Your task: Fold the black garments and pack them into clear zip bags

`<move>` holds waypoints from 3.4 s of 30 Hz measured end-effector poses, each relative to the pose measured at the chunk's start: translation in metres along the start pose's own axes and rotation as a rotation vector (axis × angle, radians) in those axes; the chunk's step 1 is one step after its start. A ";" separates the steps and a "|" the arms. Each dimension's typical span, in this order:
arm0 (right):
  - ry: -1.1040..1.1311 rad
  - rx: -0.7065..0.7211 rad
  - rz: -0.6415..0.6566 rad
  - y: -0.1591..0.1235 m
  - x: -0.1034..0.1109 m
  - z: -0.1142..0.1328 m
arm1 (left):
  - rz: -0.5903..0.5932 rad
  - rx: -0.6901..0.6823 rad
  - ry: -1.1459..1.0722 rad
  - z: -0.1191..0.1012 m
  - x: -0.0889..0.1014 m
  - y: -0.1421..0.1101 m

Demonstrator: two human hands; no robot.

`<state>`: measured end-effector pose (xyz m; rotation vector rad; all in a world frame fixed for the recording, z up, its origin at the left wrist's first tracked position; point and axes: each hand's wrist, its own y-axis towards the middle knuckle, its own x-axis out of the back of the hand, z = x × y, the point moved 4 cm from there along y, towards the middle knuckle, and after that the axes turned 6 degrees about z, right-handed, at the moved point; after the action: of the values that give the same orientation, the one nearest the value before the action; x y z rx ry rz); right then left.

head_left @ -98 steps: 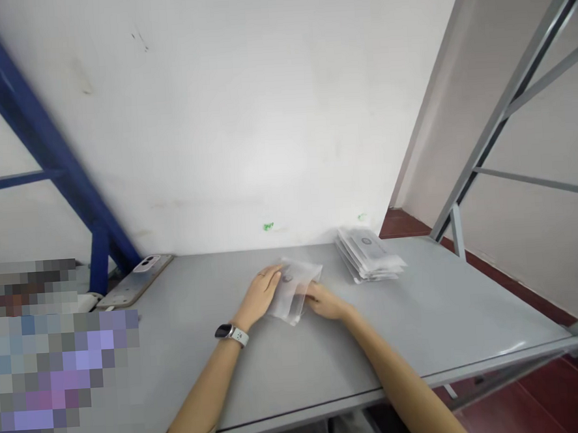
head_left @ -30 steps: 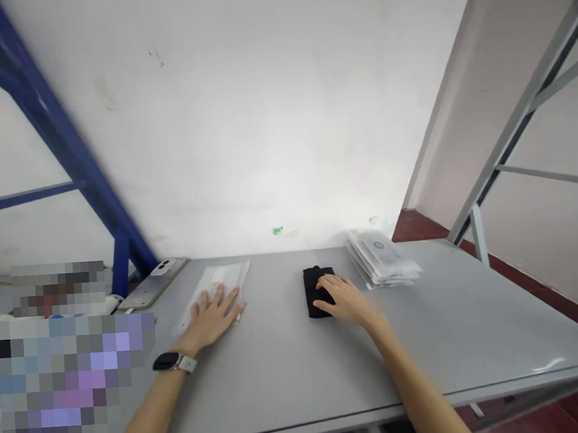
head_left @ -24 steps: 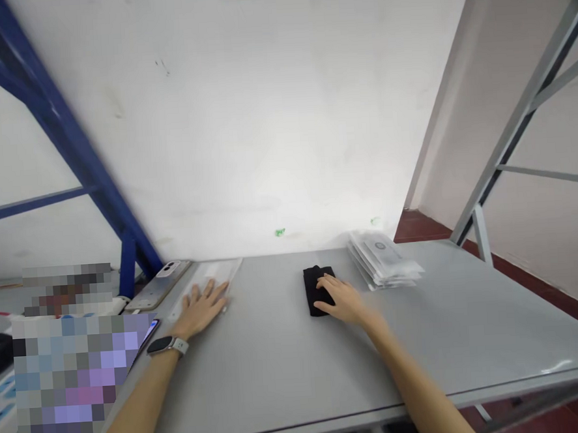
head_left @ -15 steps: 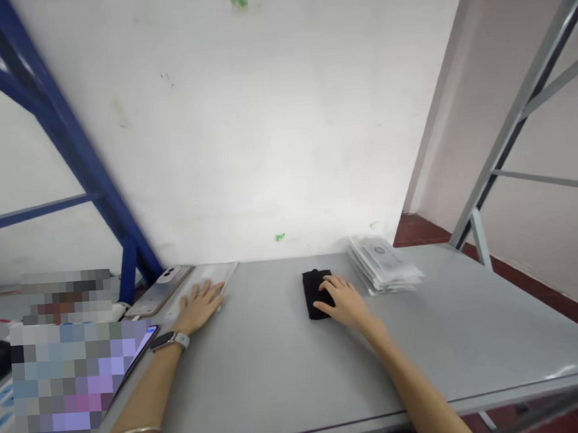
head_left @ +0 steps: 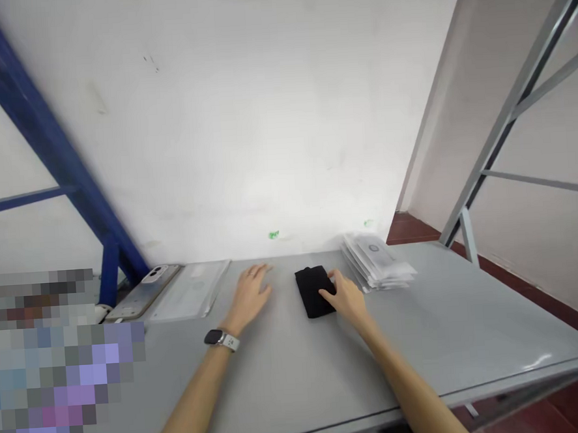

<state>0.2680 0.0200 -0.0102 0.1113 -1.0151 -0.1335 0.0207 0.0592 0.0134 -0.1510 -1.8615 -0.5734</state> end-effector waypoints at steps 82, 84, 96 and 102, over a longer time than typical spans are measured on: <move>0.108 0.554 0.468 -0.084 0.146 0.024 | 0.405 -0.045 -0.296 -0.044 0.115 -0.116; 0.111 0.468 0.570 -0.108 0.148 0.018 | 0.431 -0.058 -0.267 -0.054 0.104 -0.149; -0.194 0.372 0.390 -0.078 -0.030 0.027 | 0.276 0.266 0.157 -0.008 -0.023 -0.135; -0.255 0.357 0.324 -0.039 -0.033 0.009 | 0.238 0.131 0.173 0.010 -0.030 -0.088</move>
<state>0.2408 -0.0138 -0.0395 0.2573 -1.2907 0.3389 -0.0102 -0.0080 -0.0442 -0.2256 -1.6773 -0.2903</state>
